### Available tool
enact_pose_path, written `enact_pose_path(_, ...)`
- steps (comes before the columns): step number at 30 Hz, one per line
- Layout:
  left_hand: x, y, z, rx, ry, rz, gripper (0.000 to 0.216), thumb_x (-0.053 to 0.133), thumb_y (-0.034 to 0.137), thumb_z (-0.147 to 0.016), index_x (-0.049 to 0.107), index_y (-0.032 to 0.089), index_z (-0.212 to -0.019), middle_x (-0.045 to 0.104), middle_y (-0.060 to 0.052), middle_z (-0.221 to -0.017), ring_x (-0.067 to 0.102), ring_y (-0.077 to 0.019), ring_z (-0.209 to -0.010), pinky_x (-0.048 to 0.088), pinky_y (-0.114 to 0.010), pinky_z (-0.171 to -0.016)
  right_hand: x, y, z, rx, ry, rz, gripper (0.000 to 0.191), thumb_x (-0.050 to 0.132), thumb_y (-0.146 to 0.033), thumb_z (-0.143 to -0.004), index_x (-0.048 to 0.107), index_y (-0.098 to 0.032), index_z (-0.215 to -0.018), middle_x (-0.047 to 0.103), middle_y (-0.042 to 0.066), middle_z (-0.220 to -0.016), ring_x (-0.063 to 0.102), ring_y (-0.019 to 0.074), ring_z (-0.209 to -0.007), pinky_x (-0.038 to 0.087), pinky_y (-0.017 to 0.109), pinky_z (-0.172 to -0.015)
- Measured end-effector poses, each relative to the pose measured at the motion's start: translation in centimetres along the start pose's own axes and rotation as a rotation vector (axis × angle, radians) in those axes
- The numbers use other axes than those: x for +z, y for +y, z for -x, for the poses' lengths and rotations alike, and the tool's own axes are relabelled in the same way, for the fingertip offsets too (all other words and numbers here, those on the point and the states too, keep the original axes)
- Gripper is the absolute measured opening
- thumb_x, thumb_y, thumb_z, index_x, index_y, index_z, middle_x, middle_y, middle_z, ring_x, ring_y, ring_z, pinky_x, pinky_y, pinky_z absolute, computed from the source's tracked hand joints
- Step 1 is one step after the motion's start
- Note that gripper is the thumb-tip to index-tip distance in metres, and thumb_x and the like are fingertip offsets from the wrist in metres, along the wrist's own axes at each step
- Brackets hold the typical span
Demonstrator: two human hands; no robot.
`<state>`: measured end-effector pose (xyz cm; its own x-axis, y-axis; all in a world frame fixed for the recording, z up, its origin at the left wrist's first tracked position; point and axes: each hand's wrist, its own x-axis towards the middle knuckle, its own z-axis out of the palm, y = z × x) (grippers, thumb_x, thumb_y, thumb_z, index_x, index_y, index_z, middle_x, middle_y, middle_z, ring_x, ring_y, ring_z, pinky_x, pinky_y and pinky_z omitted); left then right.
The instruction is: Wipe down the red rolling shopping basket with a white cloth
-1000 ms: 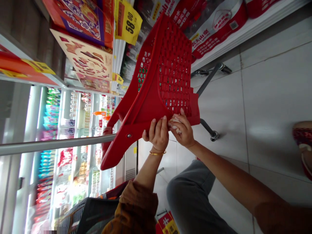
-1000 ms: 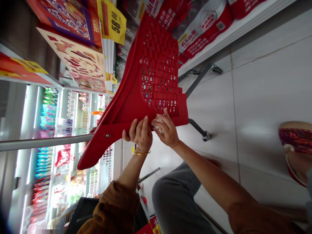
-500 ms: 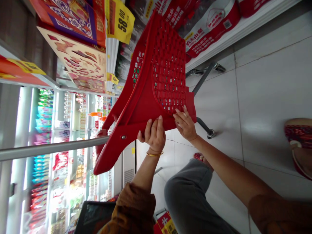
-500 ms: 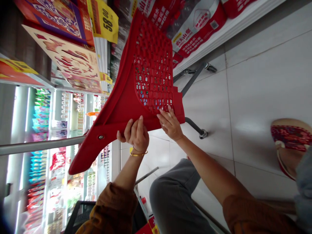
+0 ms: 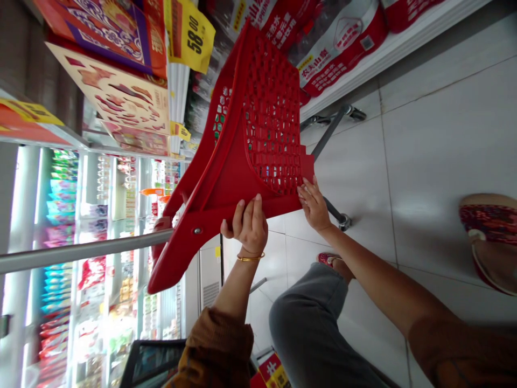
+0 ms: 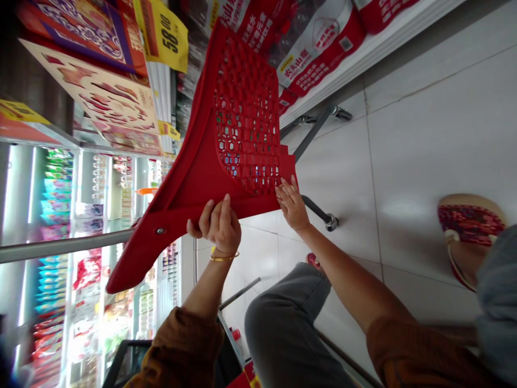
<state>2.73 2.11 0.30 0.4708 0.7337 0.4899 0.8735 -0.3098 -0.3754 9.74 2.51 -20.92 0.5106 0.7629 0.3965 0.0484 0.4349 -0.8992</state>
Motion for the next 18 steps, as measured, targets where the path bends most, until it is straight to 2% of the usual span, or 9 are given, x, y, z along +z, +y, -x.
enact_pose_path(5,0.2,-0.1,0.1,0.001,0.01,0.0,0.026,0.051,0.031,-0.096,0.073,0.03,-0.109,0.078,-0.008,-0.098,0.065,-0.0232,-0.114,0.012,-0.049,-0.12,0.1,0.9,0.8,0.136,0.032,0.016,0.037,0.042,-0.028,-0.1,0.055,-0.022,-0.135,0.045,0.013,-0.151,0.021,0.0255,-0.15,0.036,0.054,-0.117)
enact_pose_path(10,0.1,0.0,-0.1,0.106,0.09,-0.081,0.025,0.054,0.027,-0.094,0.073,0.031,-0.11,0.078,-0.006,-0.095,0.069,-0.0215,-0.106,0.014,-0.048,-0.12,0.2,0.7,0.7,0.195,0.082,-0.001,0.035,0.043,-0.031,-0.1,0.057,-0.021,-0.13,0.05,0.014,-0.145,0.029,0.0259,-0.148,0.041,0.052,-0.115)
enact_pose_path(14,0.0,0.1,-0.3,0.144,0.118,-0.118,0.026,0.055,0.026,-0.093,0.073,0.032,-0.111,0.079,-0.004,-0.095,0.07,-0.0207,-0.102,0.016,-0.046,-0.12,0.4,-2.1,-0.9,0.165,0.133,-0.035,0.035,0.043,-0.032,-0.1,0.055,-0.024,-0.131,0.053,0.013,-0.142,0.04,0.0256,-0.142,0.04,0.053,-0.116)
enact_pose_path(18,0.0,0.2,-0.3,0.161,0.128,-0.127,0.027,0.056,0.028,-0.093,0.071,0.033,-0.115,0.078,-0.004,-0.096,0.069,-0.0206,-0.103,0.018,-0.045,-0.118,1.1,-6.7,-3.4,0.057,0.058,-0.084,0.037,0.046,-0.036,-0.098,0.054,-0.026,-0.133,0.043,0.01,-0.152,0.029,0.0281,-0.148,0.038,0.054,-0.117)
